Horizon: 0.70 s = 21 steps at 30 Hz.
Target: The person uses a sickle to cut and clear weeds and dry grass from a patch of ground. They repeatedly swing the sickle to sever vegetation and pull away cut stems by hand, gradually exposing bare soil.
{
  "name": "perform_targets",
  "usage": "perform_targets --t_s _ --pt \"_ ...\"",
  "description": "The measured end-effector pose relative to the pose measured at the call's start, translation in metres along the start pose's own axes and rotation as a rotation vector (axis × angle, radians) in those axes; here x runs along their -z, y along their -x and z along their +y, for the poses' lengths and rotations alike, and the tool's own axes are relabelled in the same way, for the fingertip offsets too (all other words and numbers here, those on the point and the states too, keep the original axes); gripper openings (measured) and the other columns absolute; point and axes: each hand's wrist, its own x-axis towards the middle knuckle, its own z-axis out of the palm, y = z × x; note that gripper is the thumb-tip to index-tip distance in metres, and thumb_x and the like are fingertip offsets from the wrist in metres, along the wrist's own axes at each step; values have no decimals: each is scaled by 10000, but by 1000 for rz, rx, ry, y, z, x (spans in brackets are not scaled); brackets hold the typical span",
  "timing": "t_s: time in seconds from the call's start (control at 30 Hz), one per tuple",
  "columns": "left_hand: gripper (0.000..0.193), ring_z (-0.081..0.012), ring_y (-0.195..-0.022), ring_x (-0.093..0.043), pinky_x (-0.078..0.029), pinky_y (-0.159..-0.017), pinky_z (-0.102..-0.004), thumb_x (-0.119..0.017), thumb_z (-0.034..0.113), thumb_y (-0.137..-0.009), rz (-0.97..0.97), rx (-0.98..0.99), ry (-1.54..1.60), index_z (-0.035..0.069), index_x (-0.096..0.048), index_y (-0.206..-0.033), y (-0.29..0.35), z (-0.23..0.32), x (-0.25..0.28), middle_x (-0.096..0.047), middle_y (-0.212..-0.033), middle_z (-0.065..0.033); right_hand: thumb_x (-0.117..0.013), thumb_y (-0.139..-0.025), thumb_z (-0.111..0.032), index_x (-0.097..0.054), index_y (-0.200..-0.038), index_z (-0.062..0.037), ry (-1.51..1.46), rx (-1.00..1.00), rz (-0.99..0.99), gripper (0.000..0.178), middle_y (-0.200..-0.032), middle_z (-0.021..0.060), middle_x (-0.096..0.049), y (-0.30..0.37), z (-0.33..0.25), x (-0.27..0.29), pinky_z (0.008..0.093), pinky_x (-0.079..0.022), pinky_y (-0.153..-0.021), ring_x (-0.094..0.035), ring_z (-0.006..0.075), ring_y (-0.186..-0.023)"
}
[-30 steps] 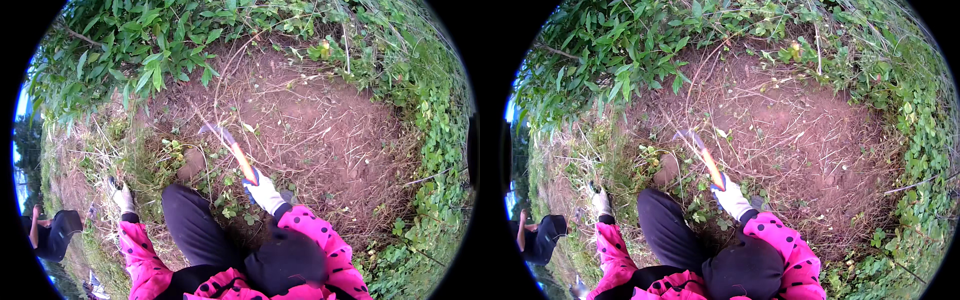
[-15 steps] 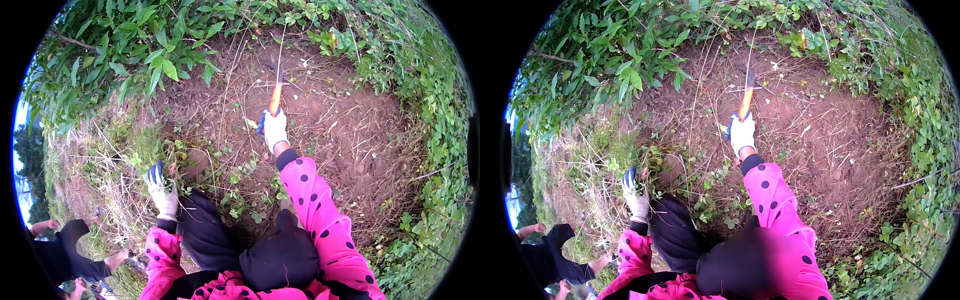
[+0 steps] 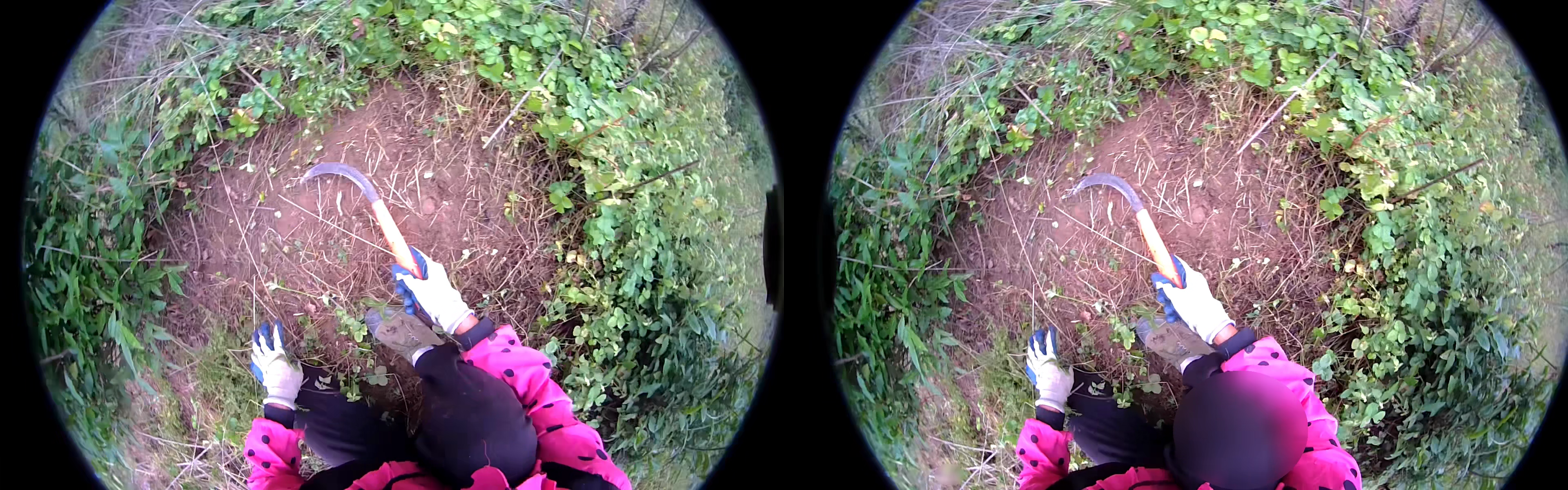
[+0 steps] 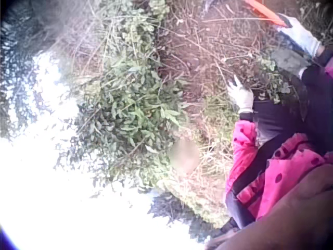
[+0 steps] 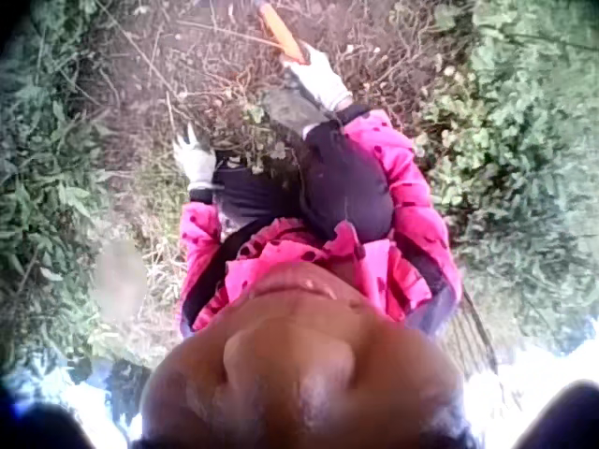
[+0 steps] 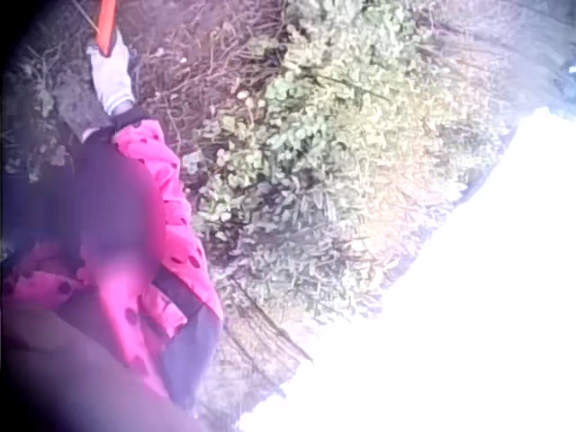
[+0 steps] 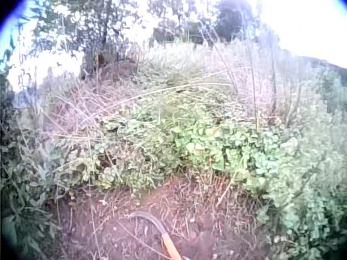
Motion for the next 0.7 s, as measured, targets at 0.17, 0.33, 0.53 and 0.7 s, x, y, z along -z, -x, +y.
perform_targets --t_s 0.17,0.33,0.53,0.7 --pt "850 -388 -1275 -246 -210 -1035 -486 -638 106 -601 -220 -334 21 136 -292 -1377 -11 76 13 -297 -1386 -153 -601 -827 -88 -510 -1130 -81 -212 65 368 317 -667 2 -534 50 40 102 231 -422 -413 -491 87 -479" --pt "733 -375 -1193 -353 -293 -983 -477 -695 196 -642 -193 -489 283 98 -391 -1301 1 101 4 -407 -1285 -144 -629 -815 -244 -562 -1123 -20 619 364 675 386 -938 166 -619 24 67 166 299 -480 -753 -593 255 -831" --pt "666 -397 -1125 -419 -324 -975 -460 -676 187 -674 -52 -444 382 34 -415 -1267 16 91 -12 -457 -1218 -218 -503 -901 -333 -469 -1178 -48 -656 540 219 399 -1030 137 -565 -58 -152 148 365 -517 -734 -565 211 -914" --pt "644 -342 -1113 -457 -367 -945 -404 -677 96 -685 -73 -408 447 30 -419 -1272 31 97 -11 -473 -1214 -194 -477 -908 -237 -576 -1060 -51 -674 711 375 259 -548 -3 -462 -59 -161 142 266 -369 -359 -430 109 -416"
